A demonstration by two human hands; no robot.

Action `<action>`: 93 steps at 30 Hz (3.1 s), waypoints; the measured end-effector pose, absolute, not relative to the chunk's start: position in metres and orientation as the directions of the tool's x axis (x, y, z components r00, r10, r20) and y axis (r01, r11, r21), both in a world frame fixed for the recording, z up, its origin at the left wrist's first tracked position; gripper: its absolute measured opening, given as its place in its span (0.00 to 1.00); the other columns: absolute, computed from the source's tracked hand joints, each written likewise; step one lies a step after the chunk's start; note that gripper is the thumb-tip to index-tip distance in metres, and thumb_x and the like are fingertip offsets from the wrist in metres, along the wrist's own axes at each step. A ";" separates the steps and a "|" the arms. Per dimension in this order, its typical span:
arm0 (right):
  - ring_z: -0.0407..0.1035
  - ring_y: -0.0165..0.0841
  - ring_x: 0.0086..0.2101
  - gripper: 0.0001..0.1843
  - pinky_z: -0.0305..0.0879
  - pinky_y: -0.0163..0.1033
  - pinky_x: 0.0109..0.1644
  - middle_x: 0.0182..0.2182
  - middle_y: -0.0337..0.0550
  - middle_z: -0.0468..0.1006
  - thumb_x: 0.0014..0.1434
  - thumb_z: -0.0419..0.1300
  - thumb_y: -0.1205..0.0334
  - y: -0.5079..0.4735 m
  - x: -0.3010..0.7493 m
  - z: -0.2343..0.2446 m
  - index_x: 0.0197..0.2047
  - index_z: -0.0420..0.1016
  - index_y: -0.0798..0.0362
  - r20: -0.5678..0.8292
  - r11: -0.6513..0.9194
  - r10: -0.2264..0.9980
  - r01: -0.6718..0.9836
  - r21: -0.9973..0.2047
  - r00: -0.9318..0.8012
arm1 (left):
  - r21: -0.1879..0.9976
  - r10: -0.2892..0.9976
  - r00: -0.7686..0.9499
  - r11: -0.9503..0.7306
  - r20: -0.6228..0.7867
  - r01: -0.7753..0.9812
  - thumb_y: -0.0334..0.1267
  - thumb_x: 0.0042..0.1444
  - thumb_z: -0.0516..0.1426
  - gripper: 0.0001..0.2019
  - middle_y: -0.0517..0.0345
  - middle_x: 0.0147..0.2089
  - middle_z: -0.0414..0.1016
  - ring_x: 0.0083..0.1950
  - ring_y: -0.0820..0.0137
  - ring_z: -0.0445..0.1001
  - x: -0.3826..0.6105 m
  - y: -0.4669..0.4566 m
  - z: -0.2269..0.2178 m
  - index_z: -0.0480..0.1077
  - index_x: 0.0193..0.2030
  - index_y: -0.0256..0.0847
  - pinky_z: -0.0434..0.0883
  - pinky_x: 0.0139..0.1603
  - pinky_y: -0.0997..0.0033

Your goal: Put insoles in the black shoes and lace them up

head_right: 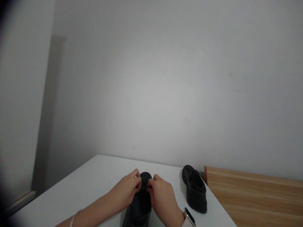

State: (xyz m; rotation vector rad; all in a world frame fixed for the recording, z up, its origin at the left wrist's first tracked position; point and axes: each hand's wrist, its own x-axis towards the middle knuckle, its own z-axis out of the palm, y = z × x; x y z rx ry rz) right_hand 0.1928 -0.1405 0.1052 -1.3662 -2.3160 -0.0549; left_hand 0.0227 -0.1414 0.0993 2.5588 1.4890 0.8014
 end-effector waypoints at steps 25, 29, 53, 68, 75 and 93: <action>0.66 0.26 0.17 0.16 0.61 0.32 0.22 0.22 0.36 0.72 0.52 0.60 0.50 -0.114 0.178 0.116 0.33 0.71 0.56 0.405 0.444 0.850 0.042 -0.895 -0.337 | 0.879 0.842 0.354 -0.467 0.407 0.099 0.38 0.49 0.60 0.09 0.57 0.31 0.74 0.34 0.70 0.70 0.019 -0.115 0.100 0.71 0.34 0.35 0.64 0.37 0.72; 0.66 0.26 0.18 0.18 0.61 0.33 0.22 0.24 0.38 0.73 0.50 0.62 0.50 -0.108 0.188 0.117 0.36 0.74 0.57 0.429 0.438 0.870 -0.021 -0.899 -0.241 | 0.875 0.864 0.279 -0.467 0.419 0.131 0.42 0.52 0.58 0.11 0.57 0.28 0.75 0.33 0.70 0.70 0.010 -0.113 0.089 0.74 0.26 0.35 0.64 0.37 0.72; 0.68 0.31 0.25 0.13 0.64 0.37 0.29 0.28 0.45 0.79 0.52 0.63 0.53 -0.119 0.199 0.115 0.34 0.78 0.55 0.511 0.528 0.832 0.022 -0.849 -0.216 | 0.937 0.917 0.200 -0.349 0.345 -0.015 0.37 0.44 0.61 0.10 0.54 0.28 0.78 0.32 0.67 0.74 0.027 -0.113 0.087 0.76 0.33 0.33 0.67 0.38 0.70; 0.69 0.38 0.42 0.16 0.61 0.42 0.47 0.38 0.46 0.79 0.59 0.55 0.50 -0.115 0.189 0.126 0.38 0.79 0.49 0.636 0.682 0.731 0.222 -0.697 -0.249 | 0.920 0.854 0.371 -0.392 0.364 0.000 0.44 0.50 0.59 0.13 0.53 0.30 0.78 0.34 0.67 0.72 0.028 -0.120 0.094 0.78 0.31 0.34 0.65 0.38 0.70; 0.70 0.37 0.35 0.20 0.63 0.40 0.43 0.30 0.43 0.79 0.57 0.55 0.47 -0.100 0.201 0.104 0.34 0.80 0.54 0.386 0.543 0.777 0.220 -0.810 -0.498 | 0.647 0.755 0.309 -0.655 0.578 0.391 0.25 0.46 0.56 0.09 0.55 0.32 0.77 0.39 0.65 0.71 0.027 -0.129 0.098 0.77 0.30 0.40 0.64 0.44 0.66; 0.66 0.31 0.29 0.09 0.62 0.36 0.35 0.25 0.38 0.72 0.57 0.57 0.56 -0.112 0.204 0.110 0.31 0.70 0.54 0.481 0.576 0.803 0.256 -0.776 -0.352 | 0.149 0.451 0.358 -0.766 0.818 0.626 0.27 0.57 0.51 0.07 0.56 0.33 0.70 0.39 0.67 0.65 0.023 -0.133 0.081 0.67 0.31 0.40 0.62 0.41 0.65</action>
